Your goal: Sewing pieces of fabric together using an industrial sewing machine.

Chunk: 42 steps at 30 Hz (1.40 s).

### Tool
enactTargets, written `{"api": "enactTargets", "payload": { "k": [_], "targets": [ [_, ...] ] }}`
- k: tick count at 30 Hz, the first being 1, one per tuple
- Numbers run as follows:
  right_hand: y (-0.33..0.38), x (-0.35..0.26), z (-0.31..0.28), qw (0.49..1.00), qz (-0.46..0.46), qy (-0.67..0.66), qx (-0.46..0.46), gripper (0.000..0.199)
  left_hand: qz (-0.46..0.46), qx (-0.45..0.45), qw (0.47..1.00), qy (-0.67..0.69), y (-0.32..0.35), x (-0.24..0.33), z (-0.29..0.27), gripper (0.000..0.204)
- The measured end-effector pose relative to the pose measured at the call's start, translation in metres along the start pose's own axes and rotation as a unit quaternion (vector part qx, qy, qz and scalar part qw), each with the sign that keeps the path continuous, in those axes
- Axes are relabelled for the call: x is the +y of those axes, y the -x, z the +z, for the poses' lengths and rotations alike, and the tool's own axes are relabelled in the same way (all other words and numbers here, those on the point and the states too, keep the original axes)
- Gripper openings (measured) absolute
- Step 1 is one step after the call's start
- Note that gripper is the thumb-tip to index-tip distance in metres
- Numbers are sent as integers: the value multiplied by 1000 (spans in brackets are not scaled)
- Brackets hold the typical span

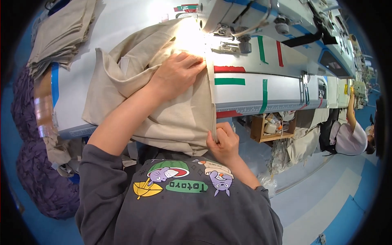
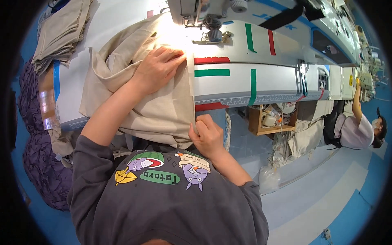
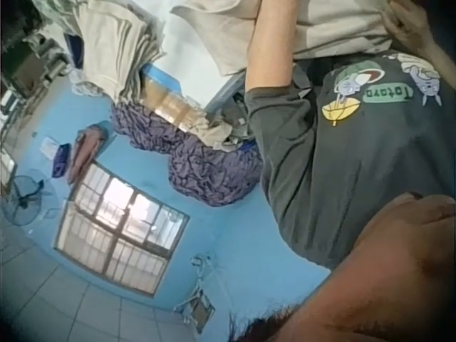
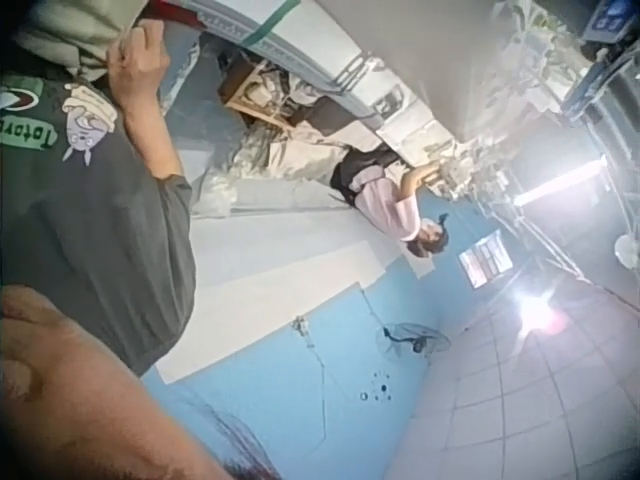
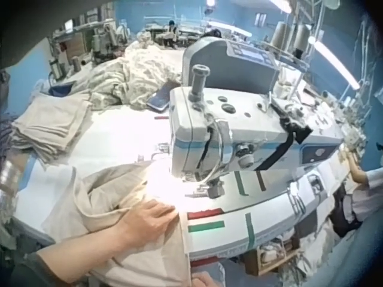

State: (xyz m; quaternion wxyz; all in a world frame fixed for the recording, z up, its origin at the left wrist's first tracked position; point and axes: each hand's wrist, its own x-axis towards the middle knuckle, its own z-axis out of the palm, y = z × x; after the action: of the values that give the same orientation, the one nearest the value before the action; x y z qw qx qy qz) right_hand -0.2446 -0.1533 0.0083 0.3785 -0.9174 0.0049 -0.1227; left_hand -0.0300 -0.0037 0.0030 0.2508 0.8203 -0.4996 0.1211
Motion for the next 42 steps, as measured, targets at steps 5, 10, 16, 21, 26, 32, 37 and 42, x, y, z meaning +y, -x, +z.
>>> {"api": "enactTargets", "payload": {
  "k": [5, 10, 16, 21, 26, 32, 37, 42],
  "targets": [
    [-8, 3, 5, 999, -4, -37, 18, 28, 12, 9, 1000, 1, -4, -8, 2, 30],
    [-15, 7, 4, 998, 28, -51, 28, 31, 10, 17, 1000, 3, -9, -16, 3, 30],
    [-24, 7, 2, 998, 17, -45, 27, 30, -9, 6, 1000, -7, -9, -13, -1, 28],
    [-21, 8, 4, 998, 27, -56, 21, 29, -20, -28, 999, -37, -3, -7, -5, 36],
    [-31, 4, -10, 995, 66, -73, -33, 20, -30, -43, 998, -32, -2, -8, -5, 45],
    [-123, 23, -26, 988, -136, 51, 41, 28, -30, -45, 998, -17, -2, -8, -5, 46],
    [-171, 55, 8, 973, -167, 160, -4, 31, -29, -56, 998, -10, -1, -9, -7, 48],
    [-169, 88, -37, 996, -51, -60, -29, 6, -27, -67, 997, -8, 0, -11, -6, 49]
  ]
}}
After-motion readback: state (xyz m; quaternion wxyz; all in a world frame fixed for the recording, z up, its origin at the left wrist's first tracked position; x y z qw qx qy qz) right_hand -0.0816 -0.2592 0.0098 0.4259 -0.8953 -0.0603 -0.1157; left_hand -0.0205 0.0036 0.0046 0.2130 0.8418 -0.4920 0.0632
